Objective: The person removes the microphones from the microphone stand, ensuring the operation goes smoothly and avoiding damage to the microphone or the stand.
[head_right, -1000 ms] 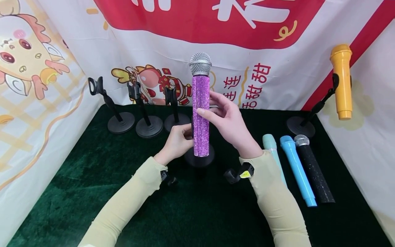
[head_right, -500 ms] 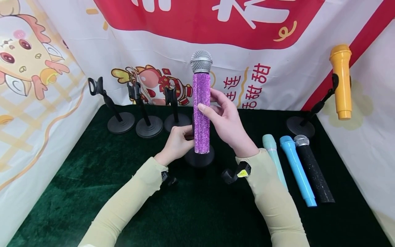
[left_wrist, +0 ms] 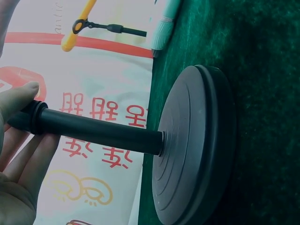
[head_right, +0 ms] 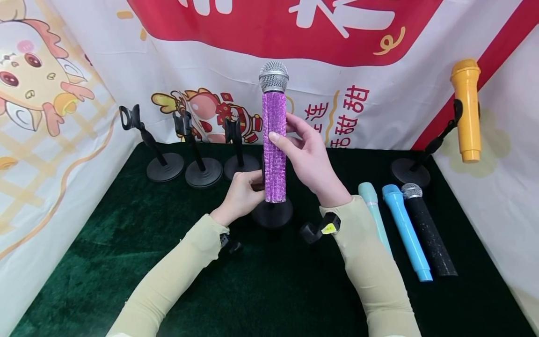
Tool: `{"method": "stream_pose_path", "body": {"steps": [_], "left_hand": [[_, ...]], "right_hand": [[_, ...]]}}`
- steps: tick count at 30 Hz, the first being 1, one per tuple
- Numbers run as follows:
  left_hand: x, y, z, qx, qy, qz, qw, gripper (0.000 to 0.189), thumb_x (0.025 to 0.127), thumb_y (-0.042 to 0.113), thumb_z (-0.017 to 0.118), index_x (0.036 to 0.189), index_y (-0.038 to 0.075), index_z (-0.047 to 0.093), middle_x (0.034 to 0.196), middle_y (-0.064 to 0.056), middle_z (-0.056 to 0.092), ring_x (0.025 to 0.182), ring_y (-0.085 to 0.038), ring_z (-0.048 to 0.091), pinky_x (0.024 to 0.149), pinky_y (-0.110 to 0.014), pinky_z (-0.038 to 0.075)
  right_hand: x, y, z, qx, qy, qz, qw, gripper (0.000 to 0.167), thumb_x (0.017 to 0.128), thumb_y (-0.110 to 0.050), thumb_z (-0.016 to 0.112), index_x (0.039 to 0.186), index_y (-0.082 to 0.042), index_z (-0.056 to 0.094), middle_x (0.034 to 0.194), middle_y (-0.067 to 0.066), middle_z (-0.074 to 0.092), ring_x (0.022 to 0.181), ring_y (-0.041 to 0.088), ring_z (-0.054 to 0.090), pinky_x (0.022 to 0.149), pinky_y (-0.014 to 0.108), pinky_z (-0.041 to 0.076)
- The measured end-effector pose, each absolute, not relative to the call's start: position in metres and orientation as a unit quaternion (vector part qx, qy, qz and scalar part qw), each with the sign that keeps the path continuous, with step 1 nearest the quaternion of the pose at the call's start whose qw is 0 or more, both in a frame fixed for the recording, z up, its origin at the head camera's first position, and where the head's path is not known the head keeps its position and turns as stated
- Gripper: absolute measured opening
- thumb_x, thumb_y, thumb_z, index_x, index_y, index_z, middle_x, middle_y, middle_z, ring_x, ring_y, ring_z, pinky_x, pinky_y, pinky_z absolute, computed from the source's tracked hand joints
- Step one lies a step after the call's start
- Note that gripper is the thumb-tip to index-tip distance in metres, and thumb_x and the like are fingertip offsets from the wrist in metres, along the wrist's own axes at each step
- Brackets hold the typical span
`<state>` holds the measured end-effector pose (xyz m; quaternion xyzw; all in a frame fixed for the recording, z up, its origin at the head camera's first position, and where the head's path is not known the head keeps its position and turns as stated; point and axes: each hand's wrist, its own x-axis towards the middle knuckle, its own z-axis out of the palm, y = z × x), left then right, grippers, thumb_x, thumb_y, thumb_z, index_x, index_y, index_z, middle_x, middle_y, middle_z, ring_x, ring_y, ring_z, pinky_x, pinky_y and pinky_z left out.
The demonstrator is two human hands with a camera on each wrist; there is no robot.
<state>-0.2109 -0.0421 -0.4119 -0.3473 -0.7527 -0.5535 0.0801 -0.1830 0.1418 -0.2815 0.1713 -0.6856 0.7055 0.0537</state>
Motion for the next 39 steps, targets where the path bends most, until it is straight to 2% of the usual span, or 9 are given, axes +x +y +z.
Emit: {"method": "stream_pose_path", "body": {"steps": [18,32,39], "left_hand": [[-0.21,-0.043,-0.412,-0.342,-0.763,-0.543,0.074,0.02,0.091,0.003,0.077,0.109,0.009,0.075,0.104,0.0,0.076,0.089,-0.005,0.071,0.078,-0.024,0.059],[-0.21,-0.041,-0.414,-0.343,-0.753,-0.558,0.064,0.019,0.093,0.019,0.077,0.112,0.015,0.076,0.106,0.008,0.074,0.094,-0.004,0.071,0.082,-0.025,0.059],[-0.21,-0.041,-0.415,-0.342,-0.754,-0.557,0.068,0.02,0.092,0.019,0.078,0.112,0.016,0.075,0.107,0.009,0.074,0.094,-0.004,0.071,0.082,-0.025,0.059]], "right_hand": [[-0.193,0.138,-0.276,0.16,-0.676,0.717,0.056,0.05,0.101,-0.018,0.067,0.147,-0.008,0.051,0.131,0.018,0.058,0.107,0.029,0.062,0.081,0.032,0.06],[-0.204,0.136,-0.269,0.151,-0.687,0.708,0.067,0.049,0.101,-0.021,0.068,0.146,-0.009,0.054,0.13,0.016,0.057,0.104,0.03,0.065,0.08,0.032,0.061],[-0.208,0.135,-0.267,0.149,-0.685,0.71,0.07,0.048,0.1,-0.021,0.068,0.145,-0.009,0.055,0.128,0.016,0.057,0.104,0.03,0.065,0.081,0.033,0.061]]}}
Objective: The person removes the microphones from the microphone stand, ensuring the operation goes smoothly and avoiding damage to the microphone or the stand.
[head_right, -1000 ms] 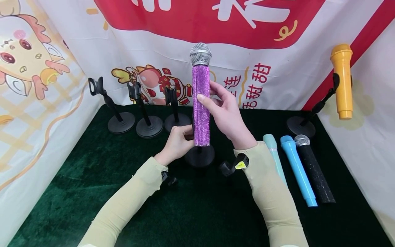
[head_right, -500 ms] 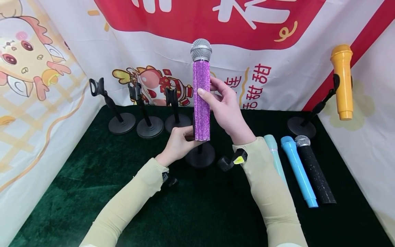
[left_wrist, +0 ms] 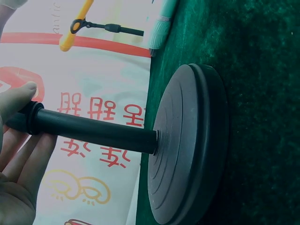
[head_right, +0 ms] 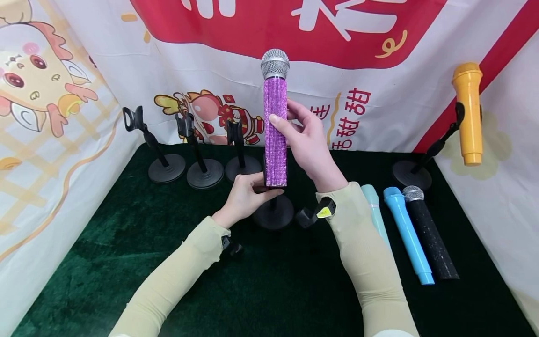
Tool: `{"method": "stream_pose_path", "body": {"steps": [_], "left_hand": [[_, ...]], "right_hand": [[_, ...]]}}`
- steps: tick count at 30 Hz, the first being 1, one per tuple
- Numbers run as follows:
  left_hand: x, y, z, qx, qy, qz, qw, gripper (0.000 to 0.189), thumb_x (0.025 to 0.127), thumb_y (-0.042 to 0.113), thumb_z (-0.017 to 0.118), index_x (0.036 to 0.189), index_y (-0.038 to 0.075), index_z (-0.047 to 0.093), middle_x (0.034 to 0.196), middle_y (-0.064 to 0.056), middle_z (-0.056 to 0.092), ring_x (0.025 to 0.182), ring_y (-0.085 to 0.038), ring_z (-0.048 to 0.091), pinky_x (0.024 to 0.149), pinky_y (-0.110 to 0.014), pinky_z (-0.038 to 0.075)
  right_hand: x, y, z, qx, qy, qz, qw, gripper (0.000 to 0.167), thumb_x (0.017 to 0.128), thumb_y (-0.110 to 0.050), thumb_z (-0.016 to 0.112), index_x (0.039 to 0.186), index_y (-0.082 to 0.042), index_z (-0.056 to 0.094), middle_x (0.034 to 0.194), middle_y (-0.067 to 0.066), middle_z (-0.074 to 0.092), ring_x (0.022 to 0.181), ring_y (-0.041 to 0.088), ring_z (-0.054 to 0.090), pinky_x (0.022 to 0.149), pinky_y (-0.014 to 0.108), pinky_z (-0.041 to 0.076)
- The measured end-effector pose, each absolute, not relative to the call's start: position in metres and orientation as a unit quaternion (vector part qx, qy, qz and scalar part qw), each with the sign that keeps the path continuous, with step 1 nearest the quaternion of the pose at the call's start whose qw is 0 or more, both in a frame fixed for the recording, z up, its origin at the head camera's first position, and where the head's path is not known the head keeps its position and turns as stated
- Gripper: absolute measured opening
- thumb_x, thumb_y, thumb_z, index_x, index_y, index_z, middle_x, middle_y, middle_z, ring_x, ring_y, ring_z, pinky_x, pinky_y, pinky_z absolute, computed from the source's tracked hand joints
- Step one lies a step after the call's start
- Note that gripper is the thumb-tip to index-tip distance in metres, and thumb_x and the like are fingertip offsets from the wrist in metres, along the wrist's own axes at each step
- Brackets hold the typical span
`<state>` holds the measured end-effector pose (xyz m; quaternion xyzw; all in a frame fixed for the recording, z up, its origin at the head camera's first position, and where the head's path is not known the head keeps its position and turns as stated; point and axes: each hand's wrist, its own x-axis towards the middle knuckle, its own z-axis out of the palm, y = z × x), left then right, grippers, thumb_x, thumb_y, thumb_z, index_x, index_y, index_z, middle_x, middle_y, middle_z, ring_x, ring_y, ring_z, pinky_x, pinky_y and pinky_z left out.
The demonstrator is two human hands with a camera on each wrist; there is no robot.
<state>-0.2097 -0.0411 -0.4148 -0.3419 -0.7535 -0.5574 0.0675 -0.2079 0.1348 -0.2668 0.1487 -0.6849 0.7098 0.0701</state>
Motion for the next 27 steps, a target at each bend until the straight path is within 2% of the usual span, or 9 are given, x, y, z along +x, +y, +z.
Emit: {"method": "stream_pose_path", "body": {"steps": [11,16,27], "left_hand": [[-0.209,-0.041,-0.416,-0.339,-0.754,-0.56,0.064,0.017,0.093,0.019,0.078,0.109,0.016,0.075,0.105,0.008,0.074,0.094,-0.009,0.072,0.082,-0.026,0.059],[-0.209,-0.041,-0.416,-0.339,-0.749,-0.566,0.06,0.02,0.093,0.02,0.078,0.112,0.014,0.075,0.107,0.005,0.075,0.095,-0.007,0.072,0.082,-0.026,0.059],[-0.21,-0.041,-0.416,-0.345,-0.74,-0.574,0.064,0.019,0.092,0.019,0.078,0.11,0.014,0.076,0.105,0.007,0.075,0.094,-0.006,0.072,0.081,-0.027,0.059]], "right_hand": [[-0.213,0.135,-0.264,0.143,-0.678,0.718,0.069,0.047,0.1,-0.021,0.069,0.143,-0.008,0.056,0.123,0.017,0.057,0.102,0.03,0.066,0.081,0.033,0.061],[-0.215,0.134,-0.262,0.137,-0.673,0.723,0.068,0.048,0.099,-0.021,0.07,0.143,-0.008,0.056,0.125,0.017,0.057,0.105,0.031,0.066,0.083,0.034,0.06],[-0.22,0.132,-0.258,0.134,-0.648,0.747,0.064,0.05,0.098,-0.019,0.071,0.144,-0.006,0.055,0.127,0.018,0.057,0.108,0.031,0.065,0.085,0.036,0.06]]}}
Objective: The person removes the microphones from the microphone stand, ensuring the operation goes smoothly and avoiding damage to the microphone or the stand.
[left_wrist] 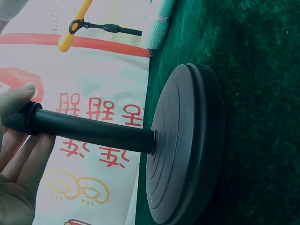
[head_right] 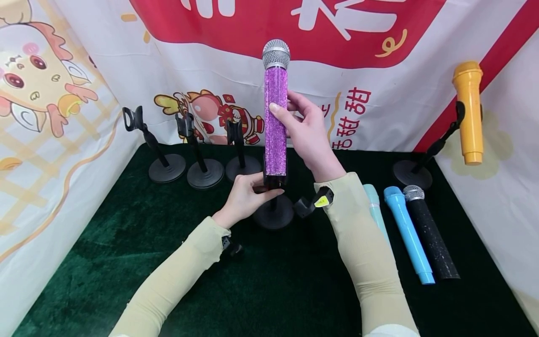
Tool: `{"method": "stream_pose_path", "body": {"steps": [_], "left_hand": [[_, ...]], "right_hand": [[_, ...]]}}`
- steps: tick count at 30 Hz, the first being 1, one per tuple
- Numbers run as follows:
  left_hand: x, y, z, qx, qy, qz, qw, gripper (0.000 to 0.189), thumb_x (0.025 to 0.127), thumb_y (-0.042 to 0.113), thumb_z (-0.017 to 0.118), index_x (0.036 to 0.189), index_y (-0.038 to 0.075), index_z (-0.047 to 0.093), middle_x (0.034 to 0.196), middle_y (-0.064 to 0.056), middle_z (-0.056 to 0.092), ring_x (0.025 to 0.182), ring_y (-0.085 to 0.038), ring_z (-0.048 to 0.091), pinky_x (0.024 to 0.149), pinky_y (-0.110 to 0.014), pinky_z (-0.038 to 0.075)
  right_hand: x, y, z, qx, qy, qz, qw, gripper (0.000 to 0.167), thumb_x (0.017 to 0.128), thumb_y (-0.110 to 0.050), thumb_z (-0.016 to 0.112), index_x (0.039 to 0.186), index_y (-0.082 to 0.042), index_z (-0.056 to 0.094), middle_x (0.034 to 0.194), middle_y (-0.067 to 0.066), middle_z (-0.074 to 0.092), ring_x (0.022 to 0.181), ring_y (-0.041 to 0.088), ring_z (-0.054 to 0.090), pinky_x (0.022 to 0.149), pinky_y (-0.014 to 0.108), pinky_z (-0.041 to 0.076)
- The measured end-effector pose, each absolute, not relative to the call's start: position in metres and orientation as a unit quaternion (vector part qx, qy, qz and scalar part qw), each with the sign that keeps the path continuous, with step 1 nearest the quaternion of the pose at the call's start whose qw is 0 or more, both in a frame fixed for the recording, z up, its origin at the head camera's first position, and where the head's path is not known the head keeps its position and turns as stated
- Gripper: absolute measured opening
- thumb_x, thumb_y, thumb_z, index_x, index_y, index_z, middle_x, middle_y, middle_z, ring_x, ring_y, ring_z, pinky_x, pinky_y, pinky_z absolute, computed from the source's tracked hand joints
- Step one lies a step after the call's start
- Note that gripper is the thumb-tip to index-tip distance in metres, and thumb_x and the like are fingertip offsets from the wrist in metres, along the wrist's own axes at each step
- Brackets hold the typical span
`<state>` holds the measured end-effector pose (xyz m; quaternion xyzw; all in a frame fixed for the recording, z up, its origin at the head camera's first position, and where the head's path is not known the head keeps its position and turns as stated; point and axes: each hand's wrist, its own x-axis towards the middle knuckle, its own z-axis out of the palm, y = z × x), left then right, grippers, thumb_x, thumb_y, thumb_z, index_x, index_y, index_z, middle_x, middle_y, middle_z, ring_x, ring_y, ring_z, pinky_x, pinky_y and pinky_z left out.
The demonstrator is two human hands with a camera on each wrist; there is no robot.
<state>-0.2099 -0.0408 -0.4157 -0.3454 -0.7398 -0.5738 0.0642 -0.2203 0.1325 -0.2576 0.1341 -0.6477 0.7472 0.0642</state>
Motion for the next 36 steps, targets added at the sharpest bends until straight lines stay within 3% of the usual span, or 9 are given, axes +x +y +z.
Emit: {"method": "stream_pose_path", "body": {"steps": [6,14,19,26,36], "left_hand": [[-0.21,-0.042,-0.415,-0.347,-0.738,-0.575,0.064,0.019,0.092,0.018,0.078,0.111,0.013,0.076,0.106,0.008,0.075,0.095,-0.006,0.072,0.082,-0.027,0.059],[-0.21,-0.042,-0.416,-0.344,-0.737,-0.579,0.059,0.024,0.093,0.02,0.077,0.116,0.015,0.075,0.11,-0.005,0.075,0.096,-0.007,0.072,0.082,-0.027,0.059],[-0.21,-0.041,-0.417,-0.345,-0.734,-0.582,0.059,0.023,0.093,0.02,0.077,0.115,0.015,0.075,0.11,-0.006,0.075,0.095,-0.008,0.072,0.082,-0.028,0.059],[-0.21,-0.041,-0.418,-0.342,-0.738,-0.579,0.059,0.022,0.092,0.019,0.078,0.114,0.014,0.076,0.108,0.004,0.075,0.095,-0.007,0.072,0.082,-0.027,0.059],[-0.21,-0.042,-0.417,-0.342,-0.74,-0.576,0.061,0.023,0.092,0.021,0.078,0.115,0.015,0.075,0.109,0.007,0.074,0.096,-0.014,0.073,0.083,-0.028,0.059]], "right_hand": [[-0.222,0.13,-0.256,0.132,-0.649,0.746,0.074,0.048,0.098,-0.02,0.071,0.142,-0.007,0.057,0.125,0.018,0.058,0.106,0.03,0.066,0.083,0.036,0.06],[-0.225,0.131,-0.253,0.138,-0.65,0.741,0.091,0.046,0.098,-0.021,0.072,0.14,-0.007,0.059,0.119,0.017,0.059,0.1,0.029,0.068,0.079,0.034,0.061],[-0.227,0.131,-0.252,0.135,-0.644,0.748,0.087,0.046,0.097,-0.02,0.072,0.14,-0.007,0.059,0.119,0.017,0.058,0.099,0.029,0.068,0.08,0.035,0.061],[-0.23,0.131,-0.252,0.125,-0.648,0.747,0.087,0.046,0.097,-0.022,0.072,0.14,-0.009,0.06,0.12,0.016,0.058,0.101,0.027,0.066,0.08,0.034,0.061],[-0.235,0.13,-0.25,0.117,-0.644,0.751,0.083,0.047,0.097,-0.023,0.073,0.14,-0.009,0.059,0.122,0.015,0.057,0.105,0.027,0.065,0.083,0.035,0.06]]}}
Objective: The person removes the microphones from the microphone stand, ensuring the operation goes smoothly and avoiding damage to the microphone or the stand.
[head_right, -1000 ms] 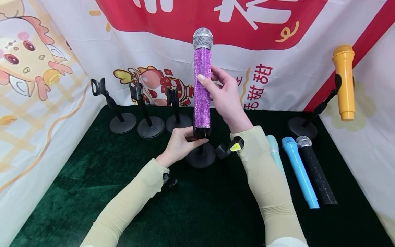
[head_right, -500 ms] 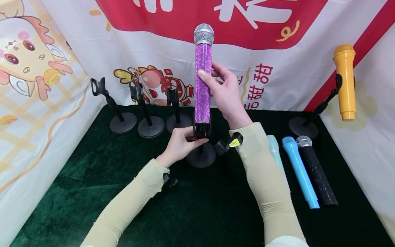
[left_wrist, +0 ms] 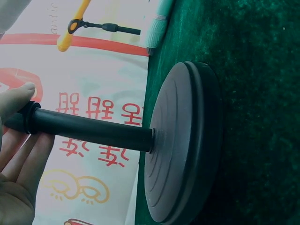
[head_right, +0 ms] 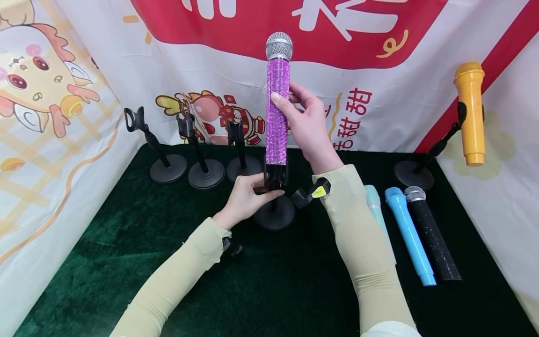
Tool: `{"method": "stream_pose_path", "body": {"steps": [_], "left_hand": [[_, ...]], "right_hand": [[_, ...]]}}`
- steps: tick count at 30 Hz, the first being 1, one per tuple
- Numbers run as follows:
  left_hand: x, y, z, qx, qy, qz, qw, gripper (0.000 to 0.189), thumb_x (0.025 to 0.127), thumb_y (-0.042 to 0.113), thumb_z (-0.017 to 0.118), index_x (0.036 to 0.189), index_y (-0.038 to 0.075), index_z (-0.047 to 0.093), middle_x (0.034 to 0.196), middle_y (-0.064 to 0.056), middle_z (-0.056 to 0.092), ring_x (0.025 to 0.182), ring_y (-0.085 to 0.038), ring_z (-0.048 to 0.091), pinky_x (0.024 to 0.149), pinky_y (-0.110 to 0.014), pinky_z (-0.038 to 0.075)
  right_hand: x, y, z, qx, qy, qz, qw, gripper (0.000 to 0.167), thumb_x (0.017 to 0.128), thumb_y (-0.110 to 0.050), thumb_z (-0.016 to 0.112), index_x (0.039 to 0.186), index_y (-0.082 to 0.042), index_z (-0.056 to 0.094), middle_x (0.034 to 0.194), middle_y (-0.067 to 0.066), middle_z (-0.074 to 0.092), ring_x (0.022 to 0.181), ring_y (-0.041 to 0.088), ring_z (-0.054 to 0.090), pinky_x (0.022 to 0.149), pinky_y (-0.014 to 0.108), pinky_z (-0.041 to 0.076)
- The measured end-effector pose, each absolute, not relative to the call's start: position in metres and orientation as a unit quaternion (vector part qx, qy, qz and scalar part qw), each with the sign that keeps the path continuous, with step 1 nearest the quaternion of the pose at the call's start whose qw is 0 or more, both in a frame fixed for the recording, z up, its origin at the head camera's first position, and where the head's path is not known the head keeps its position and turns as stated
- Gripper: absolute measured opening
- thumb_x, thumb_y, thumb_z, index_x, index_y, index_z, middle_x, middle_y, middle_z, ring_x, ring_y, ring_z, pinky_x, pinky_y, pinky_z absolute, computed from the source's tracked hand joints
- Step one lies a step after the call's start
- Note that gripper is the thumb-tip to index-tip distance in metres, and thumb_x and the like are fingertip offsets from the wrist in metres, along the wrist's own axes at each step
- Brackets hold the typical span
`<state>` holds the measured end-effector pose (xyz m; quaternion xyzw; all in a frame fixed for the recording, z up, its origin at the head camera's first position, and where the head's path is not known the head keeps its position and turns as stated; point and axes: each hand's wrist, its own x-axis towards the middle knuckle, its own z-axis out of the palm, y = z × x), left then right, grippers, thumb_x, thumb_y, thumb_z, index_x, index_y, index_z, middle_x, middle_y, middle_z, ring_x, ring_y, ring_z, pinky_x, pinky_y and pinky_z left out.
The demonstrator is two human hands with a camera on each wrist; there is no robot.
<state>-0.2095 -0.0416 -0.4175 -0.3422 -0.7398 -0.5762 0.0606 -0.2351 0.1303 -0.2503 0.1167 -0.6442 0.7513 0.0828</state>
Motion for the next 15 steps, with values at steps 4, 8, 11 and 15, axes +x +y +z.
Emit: {"method": "stream_pose_path", "body": {"steps": [4,8,11,15], "left_hand": [[-0.2091,-0.042,-0.4175,-0.343,-0.738,-0.579,0.06,0.024,0.093,0.02,0.078,0.116,0.013,0.075,0.11,0.001,0.075,0.097,-0.016,0.073,0.082,-0.027,0.059],[-0.2088,-0.0415,-0.4173,-0.343,-0.737,-0.58,0.061,0.025,0.093,0.021,0.078,0.117,0.013,0.075,0.111,0.001,0.075,0.097,-0.015,0.073,0.082,-0.027,0.059],[-0.2085,-0.0415,-0.4171,-0.343,-0.736,-0.581,0.062,0.025,0.093,0.022,0.078,0.116,0.014,0.075,0.11,0.001,0.075,0.096,-0.015,0.073,0.082,-0.028,0.059],[-0.2077,-0.042,-0.4165,-0.342,-0.737,-0.58,0.061,0.025,0.093,0.021,0.078,0.117,0.014,0.075,0.111,-0.002,0.075,0.096,-0.013,0.073,0.082,-0.028,0.059]], "right_hand": [[-0.2356,0.1296,-0.2496,0.114,-0.643,0.753,0.08,0.047,0.097,-0.023,0.073,0.14,-0.009,0.06,0.122,0.015,0.057,0.104,0.027,0.065,0.083,0.036,0.06],[-0.236,0.1294,-0.2492,0.114,-0.643,0.753,0.08,0.047,0.097,-0.023,0.073,0.14,-0.009,0.06,0.122,0.015,0.057,0.103,0.028,0.066,0.083,0.036,0.06],[-0.2367,0.1293,-0.2493,0.114,-0.644,0.752,0.081,0.047,0.097,-0.024,0.073,0.14,-0.01,0.059,0.122,0.015,0.057,0.103,0.028,0.066,0.083,0.035,0.06],[-0.239,0.1296,-0.2471,0.106,-0.644,0.753,0.086,0.049,0.097,-0.024,0.073,0.142,-0.01,0.059,0.124,0.015,0.057,0.106,0.026,0.065,0.083,0.036,0.06]]}}
